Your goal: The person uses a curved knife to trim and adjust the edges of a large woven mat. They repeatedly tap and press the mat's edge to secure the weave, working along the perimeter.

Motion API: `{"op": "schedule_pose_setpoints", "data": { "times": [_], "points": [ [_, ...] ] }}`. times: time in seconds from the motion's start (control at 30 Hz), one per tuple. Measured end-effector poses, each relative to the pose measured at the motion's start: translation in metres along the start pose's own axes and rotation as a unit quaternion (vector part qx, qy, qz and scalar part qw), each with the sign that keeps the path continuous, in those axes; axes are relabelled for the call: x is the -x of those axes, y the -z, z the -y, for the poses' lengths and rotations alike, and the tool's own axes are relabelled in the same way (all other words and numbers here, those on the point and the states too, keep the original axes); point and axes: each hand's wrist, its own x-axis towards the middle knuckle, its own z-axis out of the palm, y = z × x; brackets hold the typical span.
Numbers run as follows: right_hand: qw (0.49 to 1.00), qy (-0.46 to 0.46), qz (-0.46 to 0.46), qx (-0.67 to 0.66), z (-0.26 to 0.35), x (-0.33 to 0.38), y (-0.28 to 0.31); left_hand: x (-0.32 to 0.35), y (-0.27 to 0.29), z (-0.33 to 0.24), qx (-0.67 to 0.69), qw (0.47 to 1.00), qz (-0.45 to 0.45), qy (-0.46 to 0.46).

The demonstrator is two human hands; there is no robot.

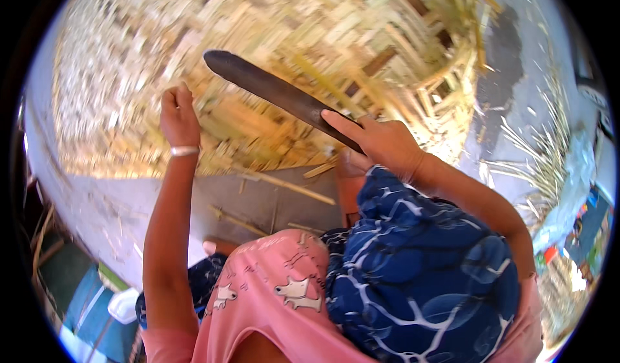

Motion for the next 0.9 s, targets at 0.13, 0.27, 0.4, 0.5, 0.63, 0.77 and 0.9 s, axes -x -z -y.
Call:
{"op": "schedule_pose_setpoints", "data": {
  "times": [0.13, 0.27, 0.4, 0.5, 0.63, 0.77, 0.9],
  "points": [
    [0.976, -0.021, -0.217, 0.021, -0.037, 0.064, 0.012, 0.034, -0.047, -0.057, -0.133, 0.902, 0.192, -0.363],
    [0.916, -0.118, -0.383, 0.026, -0.076, 0.106, 0.013, 0.049, -0.095, -0.082, -0.138, 0.809, 0.296, -0.489],
    [0.898, -0.070, -0.393, 0.183, -0.121, 0.101, 0.045, 0.039, -0.121, -0.074, -0.134, 0.793, 0.389, -0.449],
    [0.924, -0.073, -0.321, 0.194, -0.141, 0.073, 0.071, 0.036, -0.127, -0.067, -0.136, 0.790, 0.414, -0.430],
    [0.964, -0.005, -0.219, 0.153, -0.153, 0.015, 0.064, 0.035, -0.130, -0.063, -0.143, 0.788, 0.403, -0.443],
    [0.964, -0.015, -0.218, 0.151, -0.171, -0.016, 0.041, 0.031, -0.131, -0.063, -0.132, 0.790, 0.409, -0.437],
    [0.970, -0.049, -0.190, 0.145, -0.184, -0.026, 0.017, 0.029, -0.129, -0.061, -0.112, 0.802, 0.407, -0.422]
  ]
}}
